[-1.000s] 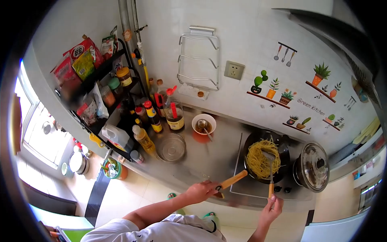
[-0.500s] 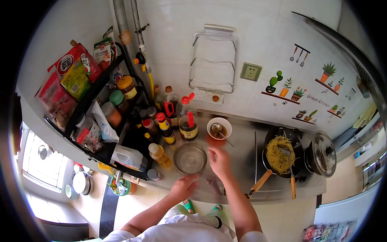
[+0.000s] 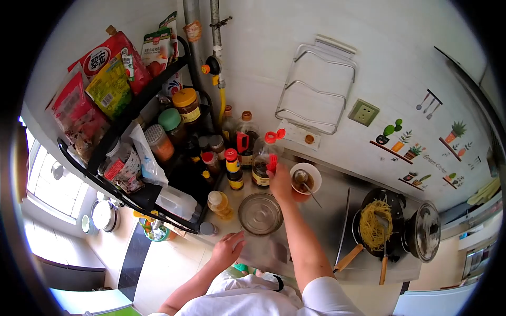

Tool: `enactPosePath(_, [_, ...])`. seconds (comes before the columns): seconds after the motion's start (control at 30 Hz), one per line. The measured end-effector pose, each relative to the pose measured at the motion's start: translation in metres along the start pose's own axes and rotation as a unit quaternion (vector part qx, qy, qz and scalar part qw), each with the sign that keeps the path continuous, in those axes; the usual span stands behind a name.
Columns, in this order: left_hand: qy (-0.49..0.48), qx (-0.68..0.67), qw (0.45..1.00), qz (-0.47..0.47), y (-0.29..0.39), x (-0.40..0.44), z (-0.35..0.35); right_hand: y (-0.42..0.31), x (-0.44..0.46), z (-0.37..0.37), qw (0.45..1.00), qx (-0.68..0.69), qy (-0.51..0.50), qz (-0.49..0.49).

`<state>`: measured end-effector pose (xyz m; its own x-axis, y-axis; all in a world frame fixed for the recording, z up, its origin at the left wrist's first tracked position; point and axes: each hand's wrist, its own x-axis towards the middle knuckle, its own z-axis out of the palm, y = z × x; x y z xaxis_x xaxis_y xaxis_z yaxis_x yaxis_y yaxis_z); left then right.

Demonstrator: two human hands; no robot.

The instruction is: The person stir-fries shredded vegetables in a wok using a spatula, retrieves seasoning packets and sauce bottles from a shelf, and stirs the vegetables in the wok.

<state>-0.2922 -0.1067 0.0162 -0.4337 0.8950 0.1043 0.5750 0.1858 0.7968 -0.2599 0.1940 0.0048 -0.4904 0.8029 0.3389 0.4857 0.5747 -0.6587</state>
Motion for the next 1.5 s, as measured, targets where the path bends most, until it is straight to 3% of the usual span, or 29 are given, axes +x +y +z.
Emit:
enactPosePath(0.4, [0.011,0.019,1.000,-0.003,0.001,0.019,0.006,0.029,-0.013,-0.037,1.000,-0.014,-0.007,-0.024])
enactPosePath(0.47, [0.014,0.017,1.000,-0.002,0.001,0.020,0.006,0.004,-0.021,-0.063,0.998,-0.056,-0.034,0.015])
enactPosePath(0.53, [0.020,0.011,1.000,-0.012,0.005,0.021,0.005,-0.019,-0.032,-0.084,0.965,-0.195,-0.152,0.088])
enactPosePath(0.57, [0.021,0.010,1.000,-0.014,0.004,0.021,0.005,-0.022,-0.036,-0.080,0.965,-0.196,-0.154,0.087])
enactPosePath(0.7, [0.022,0.008,0.999,-0.023,0.004,0.020,0.004,-0.046,-0.038,-0.039,0.966,-0.031,-0.257,-0.011])
enactPosePath(0.77, [0.027,0.009,0.999,-0.023,0.005,0.018,0.003,-0.037,-0.026,0.004,0.958,0.007,-0.287,0.017])
enactPosePath(1.0, [0.060,0.031,0.997,-0.049,0.006,0.003,-0.008,-0.051,0.005,0.066,0.971,0.055,-0.232,0.014])
enactPosePath(1.07, [0.071,0.032,0.995,-0.055,-0.001,-0.004,-0.007,-0.056,0.014,0.064,0.927,0.265,-0.264,-0.024])
enactPosePath(1.23, [0.095,0.036,0.992,-0.076,-0.005,-0.015,-0.011,-0.058,0.018,0.073,0.959,0.186,-0.211,-0.018])
enactPosePath(1.5, [0.105,0.028,0.991,-0.079,-0.001,-0.008,-0.018,-0.081,0.023,0.040,0.960,0.129,-0.242,-0.046])
